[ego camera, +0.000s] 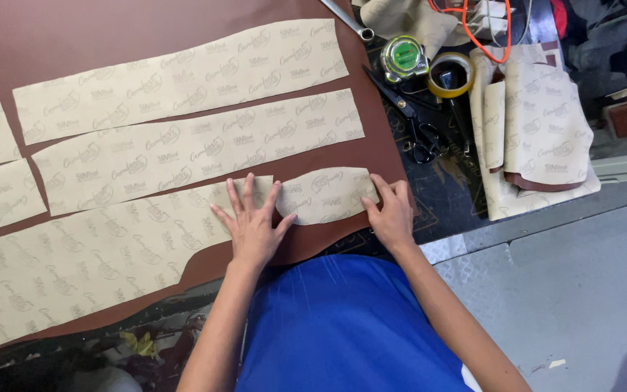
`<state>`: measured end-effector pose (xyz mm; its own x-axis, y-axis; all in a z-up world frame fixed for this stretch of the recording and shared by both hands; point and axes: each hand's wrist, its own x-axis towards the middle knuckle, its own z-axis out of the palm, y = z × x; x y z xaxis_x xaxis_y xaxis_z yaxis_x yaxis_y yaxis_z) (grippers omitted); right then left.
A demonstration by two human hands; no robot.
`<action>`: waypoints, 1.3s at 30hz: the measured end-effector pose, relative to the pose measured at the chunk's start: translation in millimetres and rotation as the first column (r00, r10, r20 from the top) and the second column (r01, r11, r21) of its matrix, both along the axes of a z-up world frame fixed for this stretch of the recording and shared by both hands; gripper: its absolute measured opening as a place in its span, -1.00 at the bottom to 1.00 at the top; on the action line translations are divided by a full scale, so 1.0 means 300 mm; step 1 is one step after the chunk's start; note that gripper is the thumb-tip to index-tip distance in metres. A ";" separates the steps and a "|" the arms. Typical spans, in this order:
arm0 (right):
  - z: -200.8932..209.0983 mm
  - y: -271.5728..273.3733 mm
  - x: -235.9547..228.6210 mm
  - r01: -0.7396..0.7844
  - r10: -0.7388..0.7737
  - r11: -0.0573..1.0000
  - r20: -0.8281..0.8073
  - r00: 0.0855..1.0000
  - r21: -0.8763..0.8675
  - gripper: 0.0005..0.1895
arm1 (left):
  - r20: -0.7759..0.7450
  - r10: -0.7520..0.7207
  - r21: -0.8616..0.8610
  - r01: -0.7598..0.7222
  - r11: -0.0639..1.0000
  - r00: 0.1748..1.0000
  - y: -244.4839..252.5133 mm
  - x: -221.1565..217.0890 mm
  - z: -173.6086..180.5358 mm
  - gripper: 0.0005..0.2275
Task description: The person arranges multiple pre-cut brown leather pieces on a large worktable. They pick up each piece, flip it to show the backing, and place it in a neat layout alongside other pieces. The person also moves a wrench and other tools aside to clear space for the arrangement.
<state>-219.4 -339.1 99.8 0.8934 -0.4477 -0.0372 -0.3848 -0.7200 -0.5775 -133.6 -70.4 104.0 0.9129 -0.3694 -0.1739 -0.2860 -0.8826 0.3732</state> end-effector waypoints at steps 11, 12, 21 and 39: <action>0.068 0.024 -0.040 -0.098 0.099 0.995 -0.121 0.988 0.010 -0.46 | 0.117 0.225 -0.135 -0.209 0.969 0.967 0.170 -0.126 -0.067 -0.45; 0.065 0.022 -0.038 -0.092 0.094 0.996 -0.137 0.986 0.020 -0.46 | 0.140 0.297 -0.161 -0.274 0.948 0.945 0.209 -0.129 -0.082 -0.48; -0.003 -0.025 -0.033 -0.120 0.121 0.992 0.045 0.992 -0.022 -0.55 | 0.126 0.541 -0.063 -0.538 0.841 0.831 0.463 -0.211 -0.111 -0.45; 0.029 0.004 0.131 -0.093 0.093 0.996 -0.009 0.996 -0.011 -0.62 | 0.136 0.599 -0.063 -0.596 0.800 0.789 0.462 -0.203 -0.119 -0.39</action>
<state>-180.2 -337.9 108.6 0.9308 -0.3633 -0.0407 -0.3211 -0.7592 -0.5661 -194.4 68.2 68.2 0.9662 0.2566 -0.0241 0.2458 -0.8893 0.3856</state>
